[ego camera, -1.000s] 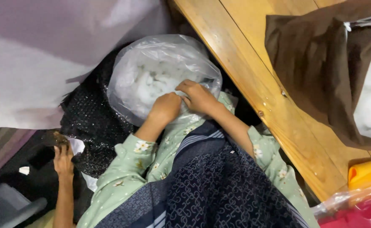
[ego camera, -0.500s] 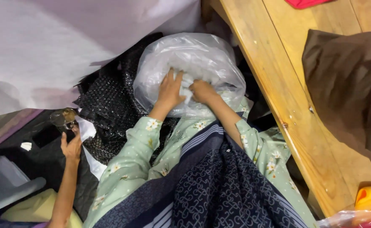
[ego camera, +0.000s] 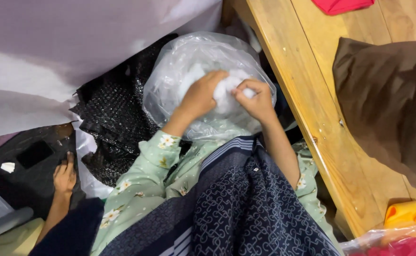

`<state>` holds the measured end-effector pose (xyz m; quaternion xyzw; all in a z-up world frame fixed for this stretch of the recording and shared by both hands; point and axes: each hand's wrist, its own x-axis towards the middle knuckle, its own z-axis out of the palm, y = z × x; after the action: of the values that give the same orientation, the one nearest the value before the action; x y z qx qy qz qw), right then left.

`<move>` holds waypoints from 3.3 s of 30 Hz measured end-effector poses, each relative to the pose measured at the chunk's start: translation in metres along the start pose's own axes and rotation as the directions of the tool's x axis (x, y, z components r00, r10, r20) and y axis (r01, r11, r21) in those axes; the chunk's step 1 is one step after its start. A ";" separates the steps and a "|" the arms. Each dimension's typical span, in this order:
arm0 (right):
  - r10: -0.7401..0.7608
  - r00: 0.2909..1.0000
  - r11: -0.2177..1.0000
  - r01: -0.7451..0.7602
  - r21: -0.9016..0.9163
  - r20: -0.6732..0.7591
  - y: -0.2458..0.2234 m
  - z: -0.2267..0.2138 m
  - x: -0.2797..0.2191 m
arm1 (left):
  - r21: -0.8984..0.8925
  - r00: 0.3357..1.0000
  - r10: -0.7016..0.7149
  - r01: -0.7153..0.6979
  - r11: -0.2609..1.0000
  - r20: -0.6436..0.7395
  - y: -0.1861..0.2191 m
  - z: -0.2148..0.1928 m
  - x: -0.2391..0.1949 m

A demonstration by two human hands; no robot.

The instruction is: The person stuffs white cotton-like material into a brown fabric pouch. They repeatedly reach into a plastic bag to grab handfuls of the material, fluff it, and push it into the pouch opening, occasionally adjusting the pouch on the wooden table.

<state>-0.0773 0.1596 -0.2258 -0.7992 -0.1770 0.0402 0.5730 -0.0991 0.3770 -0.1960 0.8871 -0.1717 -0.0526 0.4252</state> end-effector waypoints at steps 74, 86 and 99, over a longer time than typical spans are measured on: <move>-0.424 0.633 0.782 -0.105 -0.614 -0.648 -0.186 -0.342 -0.190 | -0.194 0.530 0.845 -0.824 0.533 0.073 0.383 0.057 0.205; -0.200 0.792 0.792 -0.215 -0.571 -0.576 -0.190 -0.329 -0.147 | -0.055 0.635 0.757 -0.760 0.648 0.153 0.391 0.105 0.212; -0.276 0.345 0.924 -0.160 -0.346 -0.897 -0.178 -0.333 -0.168 | -0.168 0.512 0.836 -0.822 0.544 0.198 0.382 0.067 0.223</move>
<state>-0.1872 -0.1453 0.0297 -0.7634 0.1492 -0.4788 0.4070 -0.0057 0.0280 0.0681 0.6713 -0.6254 0.0390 0.3959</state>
